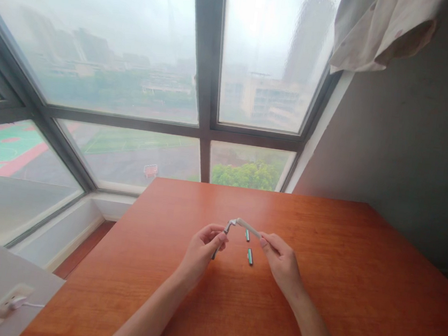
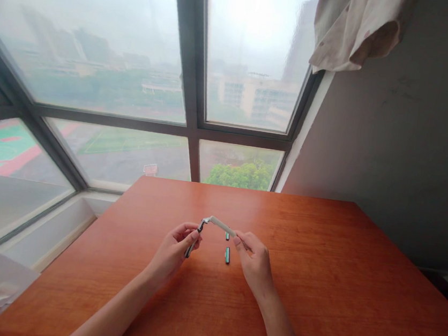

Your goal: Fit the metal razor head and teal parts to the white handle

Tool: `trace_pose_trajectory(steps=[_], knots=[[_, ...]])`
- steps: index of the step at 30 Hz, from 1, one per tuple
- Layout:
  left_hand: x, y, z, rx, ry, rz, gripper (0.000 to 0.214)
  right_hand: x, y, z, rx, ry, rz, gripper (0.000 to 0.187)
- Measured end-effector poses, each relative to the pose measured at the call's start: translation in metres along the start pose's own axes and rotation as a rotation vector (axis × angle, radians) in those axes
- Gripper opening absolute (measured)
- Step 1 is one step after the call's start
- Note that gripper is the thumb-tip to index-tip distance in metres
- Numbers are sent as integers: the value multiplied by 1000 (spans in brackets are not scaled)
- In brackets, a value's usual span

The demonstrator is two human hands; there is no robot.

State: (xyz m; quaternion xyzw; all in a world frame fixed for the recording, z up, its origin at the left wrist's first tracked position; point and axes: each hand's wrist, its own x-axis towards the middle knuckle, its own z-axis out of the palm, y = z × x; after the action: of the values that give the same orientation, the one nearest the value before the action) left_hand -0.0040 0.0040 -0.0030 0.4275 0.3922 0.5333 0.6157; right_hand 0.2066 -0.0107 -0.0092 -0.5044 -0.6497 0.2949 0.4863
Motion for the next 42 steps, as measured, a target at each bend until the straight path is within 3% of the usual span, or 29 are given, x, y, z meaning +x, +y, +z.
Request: trace_pose_trajectory(steps=[9,17,28,42], knots=[[-1,2,1,-18,3,-3,27,0,3,-1,-54,78,-7,35],[0,1,0,-4,-3,5,25,0,-1,0,-21,17,3,36],[-1,4,2,-8,7,-12,28,1,0,0,-12,18,-6,36],[-2,2,1,-6,-72,-65,31,0,-4,-1,-51,72,-62,33]])
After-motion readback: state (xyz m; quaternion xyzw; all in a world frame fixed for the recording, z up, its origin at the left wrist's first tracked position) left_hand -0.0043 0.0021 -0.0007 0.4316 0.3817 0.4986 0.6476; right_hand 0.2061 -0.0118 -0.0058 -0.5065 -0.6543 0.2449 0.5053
